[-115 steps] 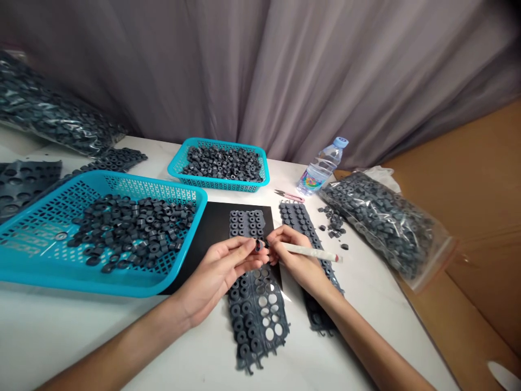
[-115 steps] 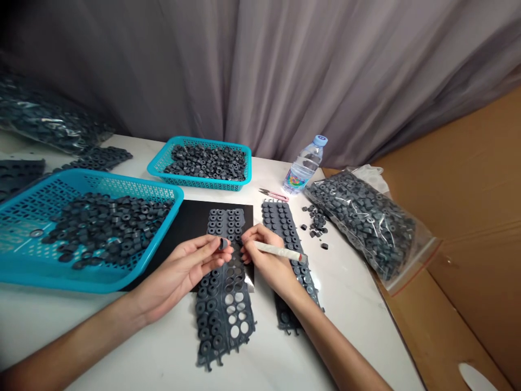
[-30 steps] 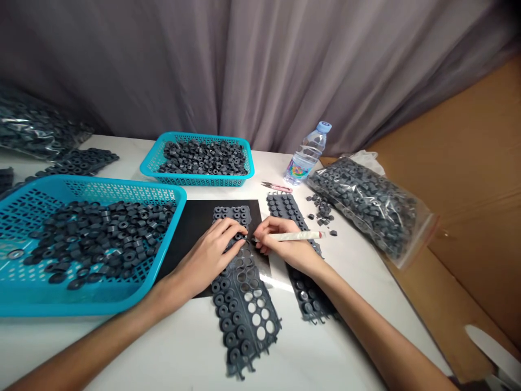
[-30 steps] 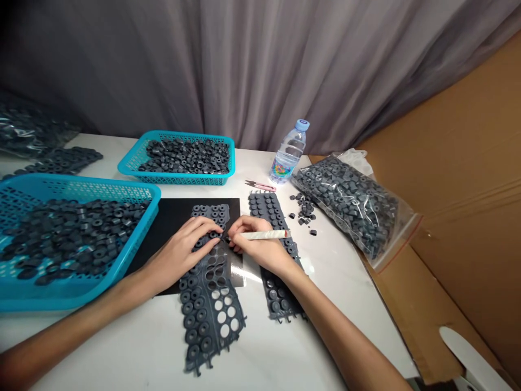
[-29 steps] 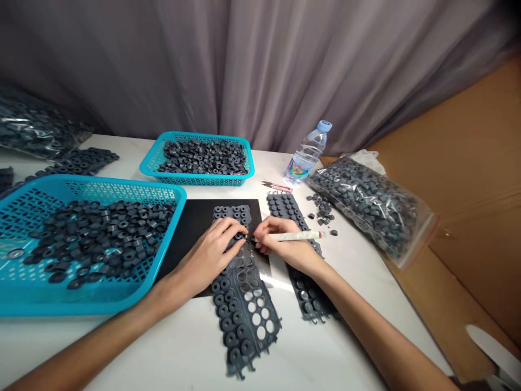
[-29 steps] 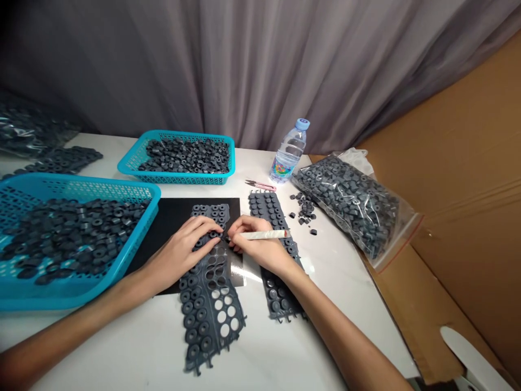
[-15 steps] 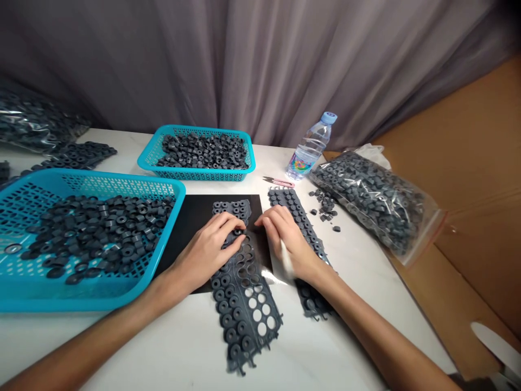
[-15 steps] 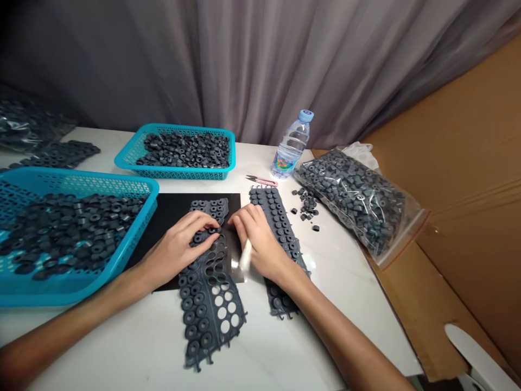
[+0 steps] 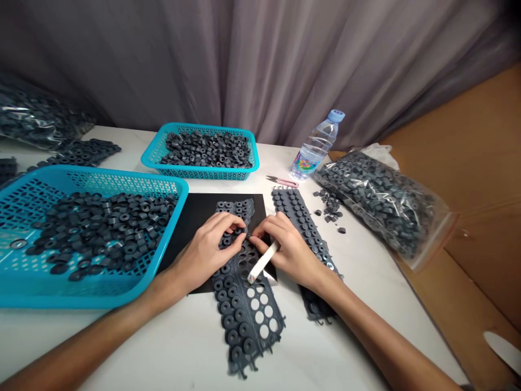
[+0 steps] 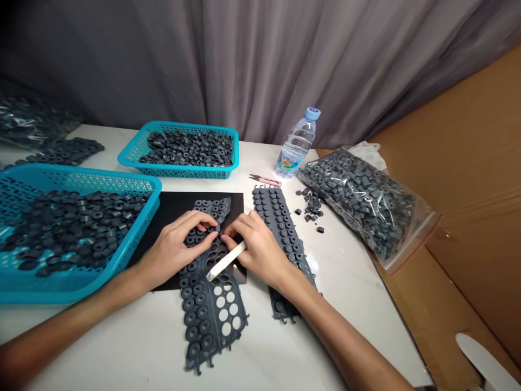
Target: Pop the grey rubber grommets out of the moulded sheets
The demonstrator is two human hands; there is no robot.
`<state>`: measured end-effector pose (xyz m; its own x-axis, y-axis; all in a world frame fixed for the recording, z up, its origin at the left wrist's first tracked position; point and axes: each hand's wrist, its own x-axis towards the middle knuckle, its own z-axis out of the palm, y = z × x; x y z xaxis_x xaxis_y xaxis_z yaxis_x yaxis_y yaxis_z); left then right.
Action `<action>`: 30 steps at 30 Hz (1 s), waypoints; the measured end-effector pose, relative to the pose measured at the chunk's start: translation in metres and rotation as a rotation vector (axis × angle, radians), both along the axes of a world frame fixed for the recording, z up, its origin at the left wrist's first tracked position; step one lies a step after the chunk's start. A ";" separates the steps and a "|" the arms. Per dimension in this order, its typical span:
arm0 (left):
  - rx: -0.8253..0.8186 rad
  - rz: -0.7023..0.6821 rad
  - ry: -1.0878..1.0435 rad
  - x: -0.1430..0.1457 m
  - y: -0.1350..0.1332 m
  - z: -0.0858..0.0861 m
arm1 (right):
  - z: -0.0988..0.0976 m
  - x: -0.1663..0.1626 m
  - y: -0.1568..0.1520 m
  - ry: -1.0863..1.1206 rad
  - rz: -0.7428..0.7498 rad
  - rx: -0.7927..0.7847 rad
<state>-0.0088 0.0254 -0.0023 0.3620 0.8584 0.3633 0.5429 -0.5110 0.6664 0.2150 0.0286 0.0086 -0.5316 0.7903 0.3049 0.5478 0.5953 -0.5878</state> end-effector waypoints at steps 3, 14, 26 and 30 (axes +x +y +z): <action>0.002 -0.014 0.010 -0.001 0.000 -0.001 | -0.003 0.000 -0.001 -0.001 -0.011 0.006; 0.061 0.030 0.174 -0.002 -0.002 -0.003 | 0.010 0.002 -0.003 0.203 -0.197 -0.047; 0.127 0.022 0.275 -0.002 0.001 -0.005 | 0.008 -0.005 -0.002 0.408 -0.186 -0.634; 0.152 0.033 0.264 -0.001 0.001 -0.006 | 0.003 -0.006 -0.002 0.466 -0.193 -0.660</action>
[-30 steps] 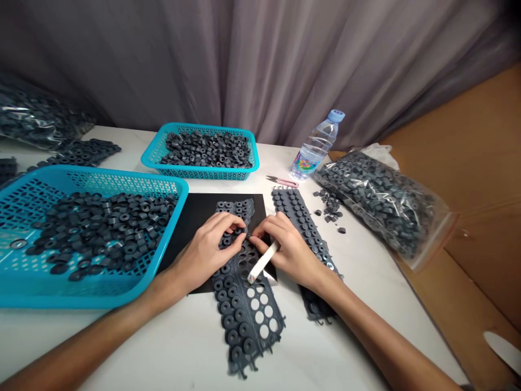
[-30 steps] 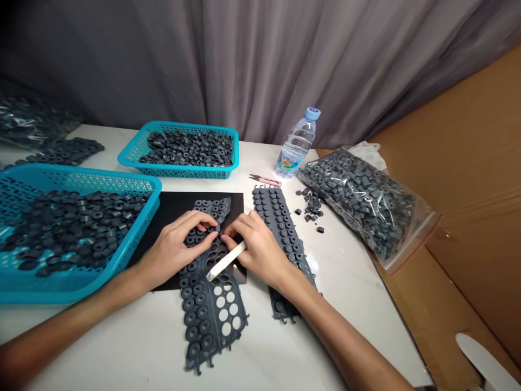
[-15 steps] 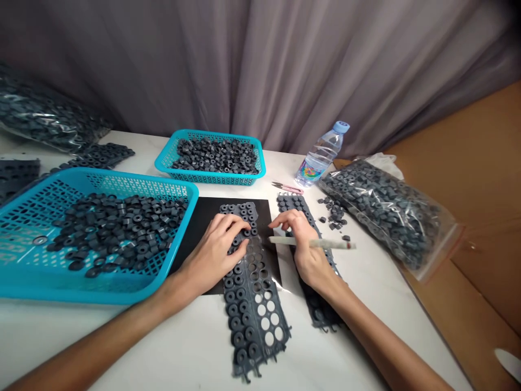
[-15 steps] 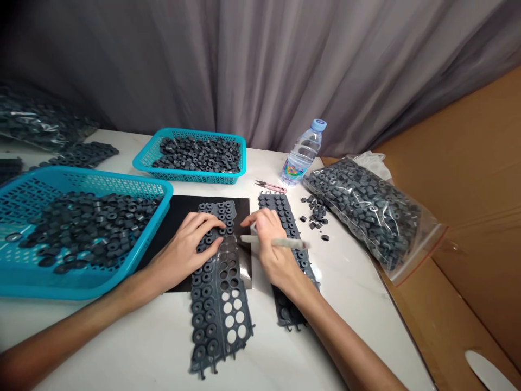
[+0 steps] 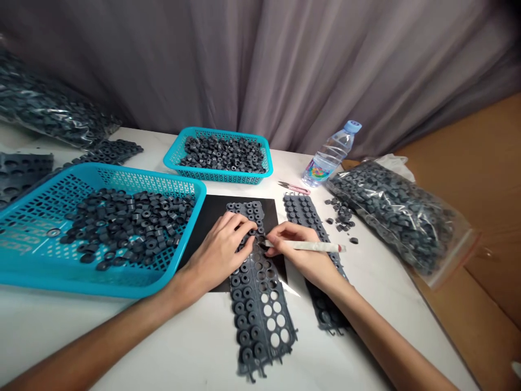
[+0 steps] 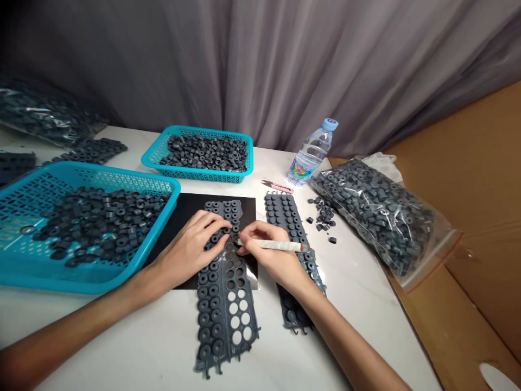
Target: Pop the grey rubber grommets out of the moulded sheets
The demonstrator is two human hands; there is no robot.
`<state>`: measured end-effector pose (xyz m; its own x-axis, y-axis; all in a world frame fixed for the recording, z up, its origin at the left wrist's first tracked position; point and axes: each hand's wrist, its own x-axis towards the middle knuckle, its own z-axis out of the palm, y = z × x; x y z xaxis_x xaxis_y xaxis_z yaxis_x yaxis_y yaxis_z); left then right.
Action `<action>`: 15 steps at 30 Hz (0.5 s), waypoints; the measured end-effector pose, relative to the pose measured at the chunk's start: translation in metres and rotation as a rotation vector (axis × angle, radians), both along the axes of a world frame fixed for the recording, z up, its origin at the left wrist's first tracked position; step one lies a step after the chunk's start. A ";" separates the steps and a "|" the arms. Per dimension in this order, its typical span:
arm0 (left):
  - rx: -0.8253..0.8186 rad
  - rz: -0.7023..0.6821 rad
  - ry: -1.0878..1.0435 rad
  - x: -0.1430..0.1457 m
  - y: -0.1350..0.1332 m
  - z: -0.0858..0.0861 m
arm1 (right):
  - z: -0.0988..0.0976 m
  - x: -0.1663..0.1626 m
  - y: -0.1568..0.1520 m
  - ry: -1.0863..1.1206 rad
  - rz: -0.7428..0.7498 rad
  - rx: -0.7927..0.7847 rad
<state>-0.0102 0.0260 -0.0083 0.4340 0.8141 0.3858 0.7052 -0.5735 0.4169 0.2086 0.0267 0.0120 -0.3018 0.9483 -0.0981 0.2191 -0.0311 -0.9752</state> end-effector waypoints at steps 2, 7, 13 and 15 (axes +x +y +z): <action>-0.004 -0.006 -0.024 0.000 0.001 0.000 | -0.001 -0.001 0.000 0.017 -0.009 0.007; -0.018 -0.021 -0.090 0.000 0.002 0.004 | -0.001 -0.005 -0.001 -0.018 -0.040 0.050; -0.037 -0.033 -0.143 0.000 0.002 0.006 | 0.000 -0.010 -0.001 0.034 -0.066 0.027; -0.060 -0.034 -0.161 -0.001 0.004 0.006 | -0.001 -0.011 -0.001 0.042 -0.072 0.035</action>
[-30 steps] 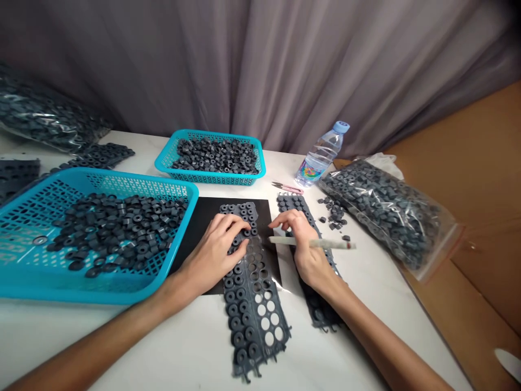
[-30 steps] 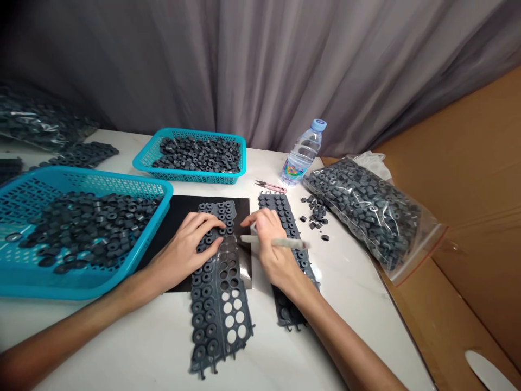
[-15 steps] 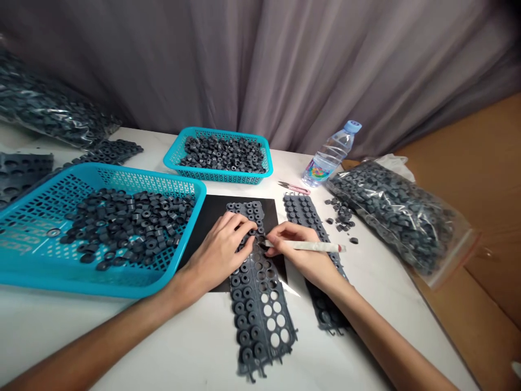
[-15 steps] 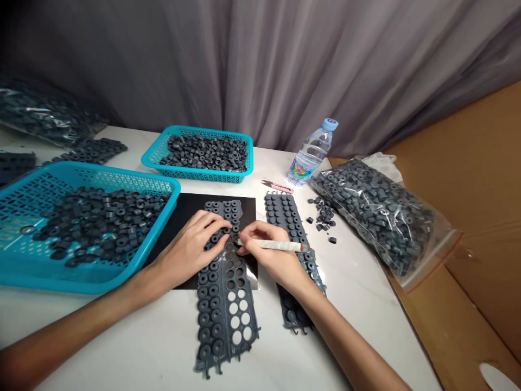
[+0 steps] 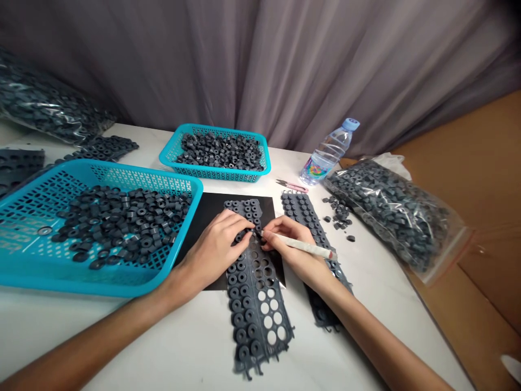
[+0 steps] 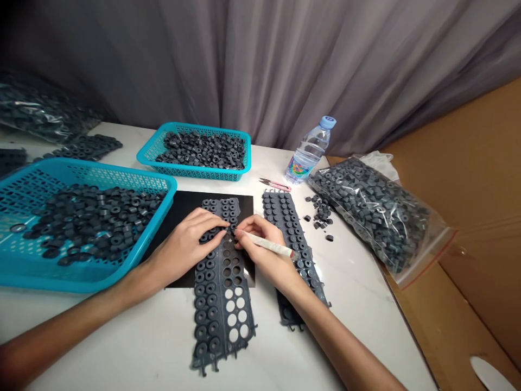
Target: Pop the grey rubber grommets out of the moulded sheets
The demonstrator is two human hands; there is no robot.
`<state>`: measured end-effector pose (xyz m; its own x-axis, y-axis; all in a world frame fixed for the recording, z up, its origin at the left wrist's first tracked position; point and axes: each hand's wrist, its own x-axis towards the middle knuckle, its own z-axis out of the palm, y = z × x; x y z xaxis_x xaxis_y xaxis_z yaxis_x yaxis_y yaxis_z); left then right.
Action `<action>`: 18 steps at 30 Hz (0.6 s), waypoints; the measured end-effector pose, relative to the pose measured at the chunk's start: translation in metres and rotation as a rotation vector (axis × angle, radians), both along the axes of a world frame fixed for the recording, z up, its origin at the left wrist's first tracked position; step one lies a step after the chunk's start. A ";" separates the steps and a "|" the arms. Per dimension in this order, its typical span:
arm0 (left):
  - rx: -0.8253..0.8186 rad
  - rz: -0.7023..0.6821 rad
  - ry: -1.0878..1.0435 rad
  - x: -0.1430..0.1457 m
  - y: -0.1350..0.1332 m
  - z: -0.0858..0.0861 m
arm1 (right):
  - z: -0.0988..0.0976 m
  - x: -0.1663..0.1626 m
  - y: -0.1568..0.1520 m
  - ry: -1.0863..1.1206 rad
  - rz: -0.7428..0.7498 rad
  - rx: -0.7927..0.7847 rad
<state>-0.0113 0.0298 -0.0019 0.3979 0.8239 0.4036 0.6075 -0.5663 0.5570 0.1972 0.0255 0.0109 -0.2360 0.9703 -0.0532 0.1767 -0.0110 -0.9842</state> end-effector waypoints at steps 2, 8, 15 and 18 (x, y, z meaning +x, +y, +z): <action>-0.037 -0.003 -0.017 -0.001 0.002 0.001 | -0.001 -0.001 -0.001 -0.014 0.007 0.020; -0.101 -0.002 -0.022 -0.003 0.001 0.001 | -0.001 0.002 -0.006 -0.150 0.079 0.129; -0.103 -0.021 -0.039 -0.004 0.001 -0.005 | 0.003 0.005 -0.010 -0.262 0.130 0.202; -0.102 -0.028 -0.039 -0.005 0.001 -0.007 | 0.000 0.006 -0.008 -0.250 0.140 0.183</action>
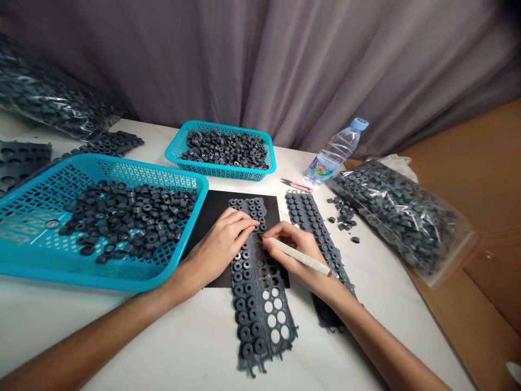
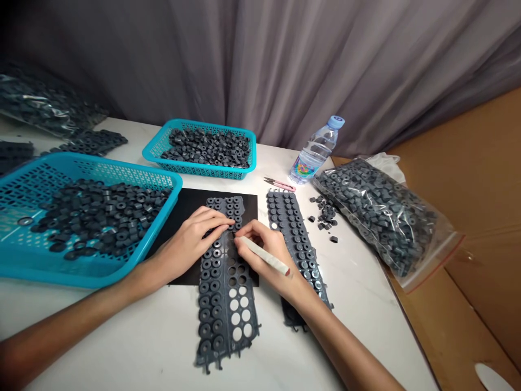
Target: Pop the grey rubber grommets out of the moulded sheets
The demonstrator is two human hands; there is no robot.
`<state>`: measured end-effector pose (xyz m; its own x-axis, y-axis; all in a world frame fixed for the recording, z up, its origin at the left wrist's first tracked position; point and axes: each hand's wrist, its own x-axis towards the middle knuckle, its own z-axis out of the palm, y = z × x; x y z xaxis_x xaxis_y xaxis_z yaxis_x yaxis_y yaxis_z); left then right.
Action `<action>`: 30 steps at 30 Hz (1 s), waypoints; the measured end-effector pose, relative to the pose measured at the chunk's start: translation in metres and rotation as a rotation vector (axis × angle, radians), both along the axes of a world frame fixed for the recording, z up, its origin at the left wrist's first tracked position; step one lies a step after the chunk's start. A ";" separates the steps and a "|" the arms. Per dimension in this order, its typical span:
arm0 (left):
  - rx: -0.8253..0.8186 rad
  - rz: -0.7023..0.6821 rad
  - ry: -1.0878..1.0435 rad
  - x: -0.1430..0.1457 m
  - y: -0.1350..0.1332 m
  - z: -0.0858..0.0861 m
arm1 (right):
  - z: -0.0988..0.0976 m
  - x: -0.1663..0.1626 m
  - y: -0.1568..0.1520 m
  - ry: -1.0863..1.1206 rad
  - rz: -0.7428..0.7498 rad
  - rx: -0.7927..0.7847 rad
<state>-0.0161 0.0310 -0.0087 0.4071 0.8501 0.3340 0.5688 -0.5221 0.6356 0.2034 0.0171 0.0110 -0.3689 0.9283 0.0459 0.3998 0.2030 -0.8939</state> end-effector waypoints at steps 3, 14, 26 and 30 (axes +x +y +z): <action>0.022 -0.010 0.002 0.000 -0.001 -0.002 | -0.003 0.000 0.001 0.021 -0.005 -0.009; 0.043 -0.009 0.006 0.001 -0.001 -0.003 | -0.004 -0.001 0.003 0.050 -0.015 -0.015; 0.107 -0.009 0.097 0.003 -0.001 0.000 | -0.004 0.000 0.005 0.019 -0.019 -0.009; 0.084 -0.001 0.066 0.003 -0.001 0.001 | -0.004 0.001 0.005 0.017 -0.024 -0.005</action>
<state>-0.0126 0.0300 -0.0081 0.4316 0.8196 0.3768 0.6071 -0.5729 0.5506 0.2039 0.0221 0.0067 -0.3455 0.9373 0.0470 0.3896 0.1888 -0.9014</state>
